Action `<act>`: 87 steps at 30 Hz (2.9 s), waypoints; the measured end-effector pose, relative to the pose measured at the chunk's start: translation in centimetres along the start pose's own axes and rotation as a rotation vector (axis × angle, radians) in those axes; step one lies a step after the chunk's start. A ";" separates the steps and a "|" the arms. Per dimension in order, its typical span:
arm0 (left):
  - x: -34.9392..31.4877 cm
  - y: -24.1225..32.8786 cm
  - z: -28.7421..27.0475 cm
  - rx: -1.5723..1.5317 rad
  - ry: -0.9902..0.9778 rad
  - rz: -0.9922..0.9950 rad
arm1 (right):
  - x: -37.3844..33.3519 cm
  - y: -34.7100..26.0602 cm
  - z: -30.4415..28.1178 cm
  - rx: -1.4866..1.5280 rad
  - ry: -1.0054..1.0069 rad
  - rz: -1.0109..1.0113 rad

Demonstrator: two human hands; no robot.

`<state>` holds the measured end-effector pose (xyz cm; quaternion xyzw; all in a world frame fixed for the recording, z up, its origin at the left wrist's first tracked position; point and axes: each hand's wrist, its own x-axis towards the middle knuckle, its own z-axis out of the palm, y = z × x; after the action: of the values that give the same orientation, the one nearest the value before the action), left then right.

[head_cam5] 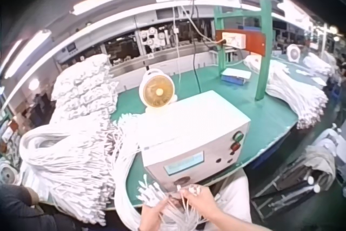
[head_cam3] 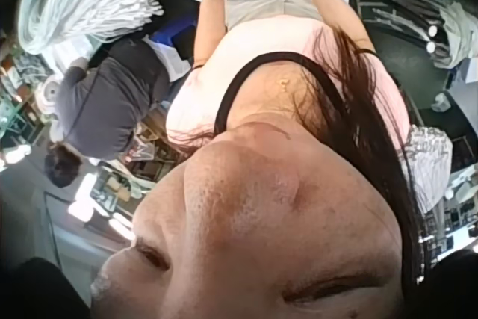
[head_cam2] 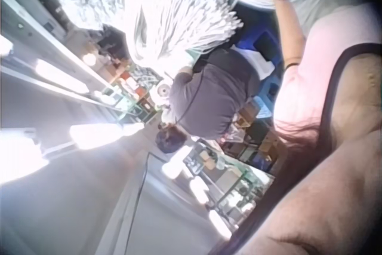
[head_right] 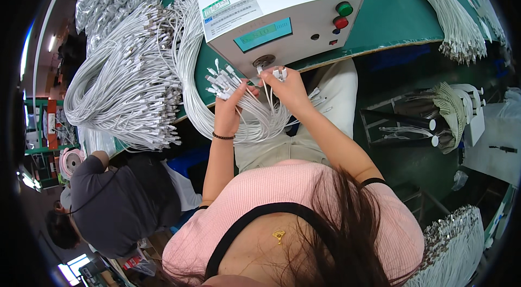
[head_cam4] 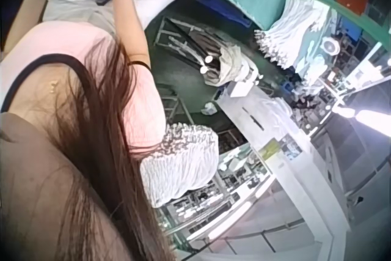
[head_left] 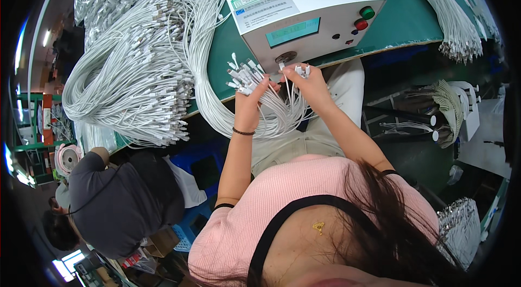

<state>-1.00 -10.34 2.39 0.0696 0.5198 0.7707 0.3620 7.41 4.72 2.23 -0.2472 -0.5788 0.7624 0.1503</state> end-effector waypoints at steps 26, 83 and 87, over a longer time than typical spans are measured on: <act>-0.2 -0.2 0.1 0.144 -0.001 -0.015 | 1.1 0.4 -0.9 -0.074 -0.101 -0.035; -0.4 -0.3 0.8 0.034 0.093 0.036 | 0.9 -0.1 -0.4 0.078 -0.056 0.047; -0.2 0.1 1.0 0.015 0.086 0.089 | 2.0 -0.2 -0.5 0.095 -0.048 0.070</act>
<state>-0.43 -9.69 2.95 0.0621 0.5371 0.7844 0.3040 6.01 6.20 1.90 -0.2414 -0.5365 0.7995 0.1210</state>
